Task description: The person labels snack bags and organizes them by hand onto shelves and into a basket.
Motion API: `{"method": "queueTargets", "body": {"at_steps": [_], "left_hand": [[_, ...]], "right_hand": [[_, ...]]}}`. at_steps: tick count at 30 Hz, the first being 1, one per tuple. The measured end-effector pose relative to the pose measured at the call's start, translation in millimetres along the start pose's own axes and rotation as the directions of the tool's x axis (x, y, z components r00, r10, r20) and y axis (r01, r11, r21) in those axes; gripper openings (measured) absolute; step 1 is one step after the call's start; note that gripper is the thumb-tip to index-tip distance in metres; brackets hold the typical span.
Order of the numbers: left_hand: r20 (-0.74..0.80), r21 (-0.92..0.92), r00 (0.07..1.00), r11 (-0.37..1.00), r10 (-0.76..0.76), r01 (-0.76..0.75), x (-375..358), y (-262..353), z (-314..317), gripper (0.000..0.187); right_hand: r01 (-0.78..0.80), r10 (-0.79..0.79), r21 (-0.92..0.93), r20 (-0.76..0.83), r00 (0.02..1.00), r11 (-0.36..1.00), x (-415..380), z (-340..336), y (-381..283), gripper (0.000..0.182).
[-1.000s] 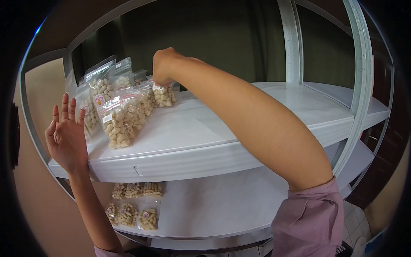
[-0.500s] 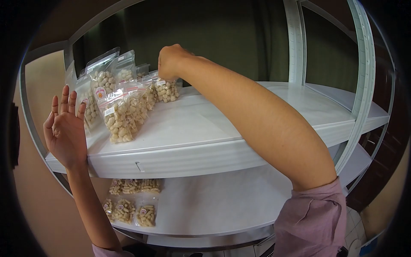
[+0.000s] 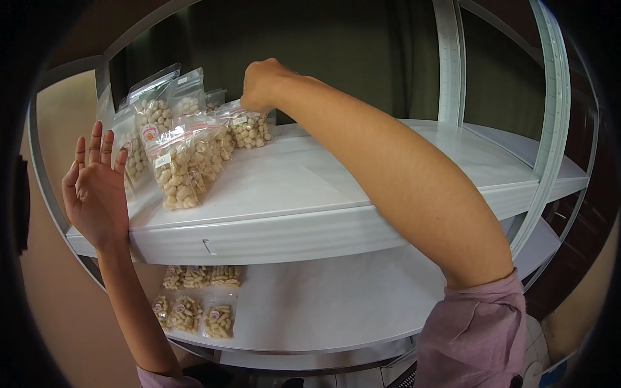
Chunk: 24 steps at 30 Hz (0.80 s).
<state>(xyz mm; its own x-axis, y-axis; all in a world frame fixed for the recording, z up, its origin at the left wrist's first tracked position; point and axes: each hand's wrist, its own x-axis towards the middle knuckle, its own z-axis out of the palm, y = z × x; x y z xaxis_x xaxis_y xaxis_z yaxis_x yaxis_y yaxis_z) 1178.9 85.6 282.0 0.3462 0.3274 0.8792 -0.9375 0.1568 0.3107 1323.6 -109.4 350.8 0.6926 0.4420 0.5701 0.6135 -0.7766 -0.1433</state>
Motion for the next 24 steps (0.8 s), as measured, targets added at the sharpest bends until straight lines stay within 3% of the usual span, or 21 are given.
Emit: {"method": "queueTargets", "body": {"at_steps": [5,17,24], "left_hand": [[-0.006,0.002,1.0,1.0,-0.004,0.004,0.6,-0.5,-1.0,0.05],[0.032,0.003,0.999,1.0,-0.001,0.001,1.5,-1.9,-3.9,0.049],[-0.009,0.051,1.0,0.998,0.024,-0.023,1.4,-1.8,-0.2,0.048]], "right_hand": [[0.058,-0.058,0.006,-0.021,0.998,0.998,-2.3,-1.1,0.7,0.015],[0.014,-0.013,-0.032,0.016,1.0,0.999,-0.3,-0.8,2.4,0.015],[0.058,-0.061,-0.032,-0.089,0.994,0.998,-0.5,-1.5,4.2,0.03]]}}
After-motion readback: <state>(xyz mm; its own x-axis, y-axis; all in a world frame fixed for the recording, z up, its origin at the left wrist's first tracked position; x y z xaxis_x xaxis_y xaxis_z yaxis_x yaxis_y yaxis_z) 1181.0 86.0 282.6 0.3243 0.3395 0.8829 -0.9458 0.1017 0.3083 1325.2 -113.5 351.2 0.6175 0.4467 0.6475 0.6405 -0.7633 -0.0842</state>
